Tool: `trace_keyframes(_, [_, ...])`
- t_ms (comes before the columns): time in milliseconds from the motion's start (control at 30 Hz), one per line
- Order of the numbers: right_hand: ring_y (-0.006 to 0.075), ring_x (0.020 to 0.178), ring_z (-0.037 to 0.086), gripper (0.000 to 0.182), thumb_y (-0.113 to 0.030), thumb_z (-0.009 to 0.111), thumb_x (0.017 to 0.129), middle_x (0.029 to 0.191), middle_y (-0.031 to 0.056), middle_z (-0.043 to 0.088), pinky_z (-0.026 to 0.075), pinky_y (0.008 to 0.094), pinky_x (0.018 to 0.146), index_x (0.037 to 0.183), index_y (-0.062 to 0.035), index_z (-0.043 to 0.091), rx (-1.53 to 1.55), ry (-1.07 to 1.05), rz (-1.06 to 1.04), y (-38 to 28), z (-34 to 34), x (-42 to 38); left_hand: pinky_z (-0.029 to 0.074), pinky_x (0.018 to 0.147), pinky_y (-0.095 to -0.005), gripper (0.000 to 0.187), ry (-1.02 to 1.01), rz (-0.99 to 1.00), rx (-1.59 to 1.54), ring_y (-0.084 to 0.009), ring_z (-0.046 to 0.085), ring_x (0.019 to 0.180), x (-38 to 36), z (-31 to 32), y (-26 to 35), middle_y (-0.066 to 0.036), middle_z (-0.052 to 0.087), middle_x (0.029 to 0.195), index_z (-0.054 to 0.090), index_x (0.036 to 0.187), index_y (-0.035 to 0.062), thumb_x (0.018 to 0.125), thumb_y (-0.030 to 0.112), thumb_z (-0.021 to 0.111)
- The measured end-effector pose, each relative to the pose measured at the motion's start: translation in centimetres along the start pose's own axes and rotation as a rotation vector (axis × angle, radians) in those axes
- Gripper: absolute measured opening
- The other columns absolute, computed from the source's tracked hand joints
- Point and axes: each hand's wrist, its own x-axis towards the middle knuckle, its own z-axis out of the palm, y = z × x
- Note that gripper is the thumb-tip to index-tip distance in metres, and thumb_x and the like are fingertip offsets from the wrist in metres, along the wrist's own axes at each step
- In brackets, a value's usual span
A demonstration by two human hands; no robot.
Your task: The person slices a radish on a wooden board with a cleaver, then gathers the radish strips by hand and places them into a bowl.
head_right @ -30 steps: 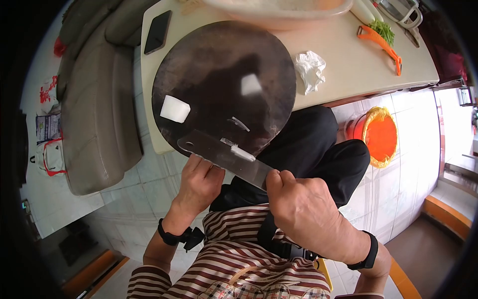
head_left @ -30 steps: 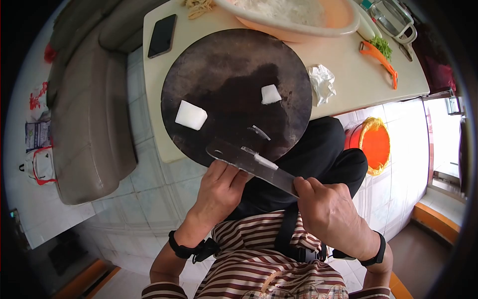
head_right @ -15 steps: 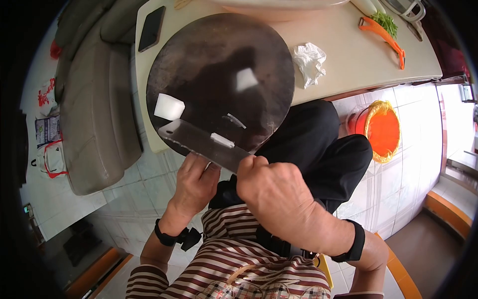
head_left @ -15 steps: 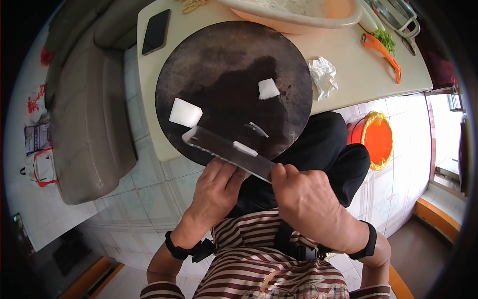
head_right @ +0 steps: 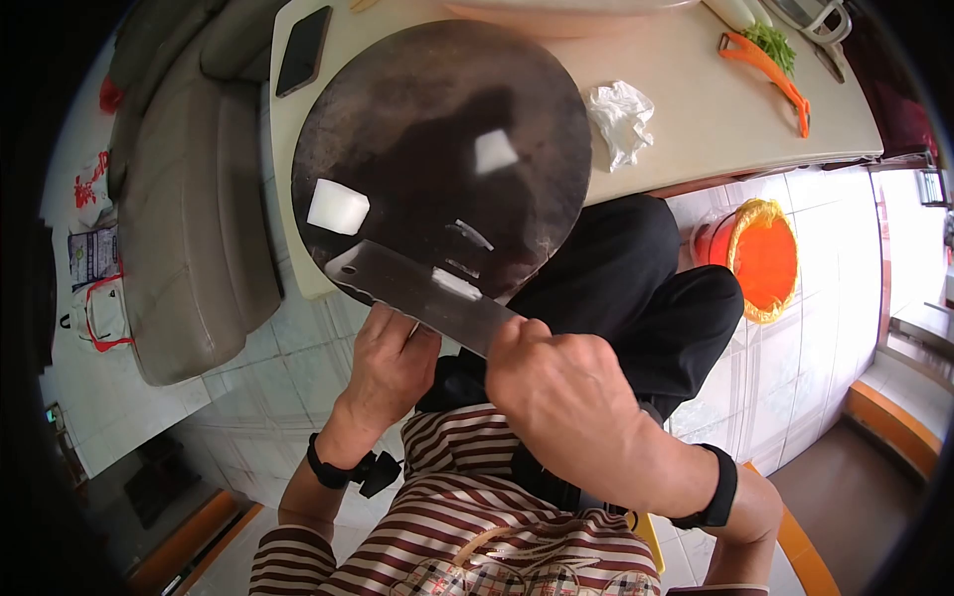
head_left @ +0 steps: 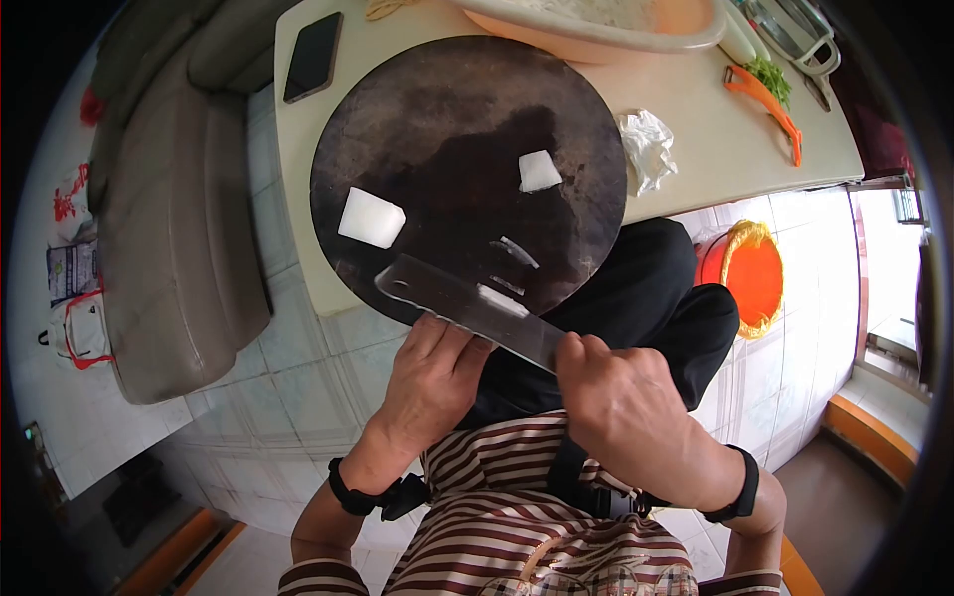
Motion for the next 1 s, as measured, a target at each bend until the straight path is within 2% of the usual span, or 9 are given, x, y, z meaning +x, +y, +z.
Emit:
trace_keyframes(233, [0.0242, 0.055, 0.064, 0.019, 0.000, 0.062, 0.069, 0.070, 0.0153, 0.060, 0.050, 0.0316, 0.047, 0.085, 0.0071, 0.055, 0.010, 0.112, 0.002, 0.2, 0.7, 0.5, 0.056, 0.090, -0.0405, 0.023, 0.048, 0.046, 0.056, -0.0318, 0.059, 0.108, -0.4, -0.1, 0.0, -0.011, 0.062, 0.110, 0.070, 0.103, -0.0022, 0.080, 0.001, 0.068])
trace_keyframes(500, [0.0238, 0.056, 0.064, 0.020, 0.000, 0.064, 0.068, 0.069, 0.0139, 0.058, 0.050, 0.0315, 0.046, 0.084, 0.0070, 0.055, 0.007, -0.032, 0.010, -0.4, -0.8, -0.9, 0.056, 0.086, -0.0390, 0.024, -0.015, 0.001, -0.028, -0.0309, 0.060, 0.107, -0.6, -0.1, -0.1, -0.011, 0.063, 0.108, 0.070, 0.105, -0.0012, 0.081, 0.001, 0.068])
trace_keyframes(633, [0.0235, 0.057, 0.065, 0.020, 0.000, 0.064, 0.068, 0.069, 0.0142, 0.058, 0.050, 0.0308, 0.046, 0.084, 0.0069, 0.055, -0.046, -0.007, 0.017, -0.8, 0.0, -0.2, 0.056, 0.087, -0.0389, 0.024, -0.015, -0.069, -0.102, -0.0306, 0.060, 0.106, -0.7, -0.1, -0.1, -0.010, 0.062, 0.107, 0.070, 0.105, -0.0003, 0.081, 0.002, 0.069])
trace_keyframes(700, [0.0240, 0.057, 0.065, 0.020, 0.000, 0.064, 0.068, 0.070, 0.0140, 0.060, 0.049, 0.0308, 0.046, 0.085, 0.0067, 0.055, -0.048, 0.038, -0.013, -0.8, 0.6, 0.6, 0.056, 0.088, -0.0395, 0.026, -0.016, 0.011, -0.011, -0.0310, 0.059, 0.107, -0.7, 0.0, -0.2, -0.011, 0.061, 0.111, 0.069, 0.106, -0.0002, 0.080, 0.002, 0.069])
trace_keyframes(833, [0.0240, 0.056, 0.065, 0.018, 0.001, 0.062, 0.068, 0.070, 0.0135, 0.059, 0.049, 0.0312, 0.046, 0.084, 0.0059, 0.055, -0.029, 0.102, 0.009, -0.6, 1.0, 1.1, 0.056, 0.088, -0.0400, 0.028, -0.022, -0.007, -0.017, -0.0313, 0.058, 0.110, -0.8, 0.0, 0.0, -0.011, 0.060, 0.114, 0.068, 0.108, -0.0009, 0.081, 0.002, 0.068])
trace_keyframes(933, [0.0238, 0.056, 0.065, 0.016, 0.000, 0.061, 0.070, 0.070, 0.0139, 0.059, 0.050, 0.0318, 0.047, 0.083, 0.0052, 0.054, 0.052, 0.086, 0.013, 0.1, 0.4, 0.3, 0.056, 0.088, -0.0403, 0.029, 0.044, 0.030, 0.018, -0.0317, 0.057, 0.112, -0.4, 0.2, 0.1, -0.011, 0.059, 0.115, 0.067, 0.110, -0.0018, 0.081, 0.002, 0.067])
trace_keyframes(1000, [0.0336, 0.055, 0.059, 0.017, 0.004, 0.057, 0.074, 0.074, 0.0164, 0.057, 0.047, 0.0405, 0.049, 0.089, 0.0038, 0.050, 0.127, 0.033, 0.049, -0.1, -0.3, -0.3, 0.055, 0.087, -0.0402, 0.025, 0.017, -0.008, -0.048, -0.0318, 0.058, 0.110, -0.5, 0.2, 0.2, -0.012, 0.060, 0.113, 0.068, 0.107, -0.0023, 0.082, 0.002, 0.067])
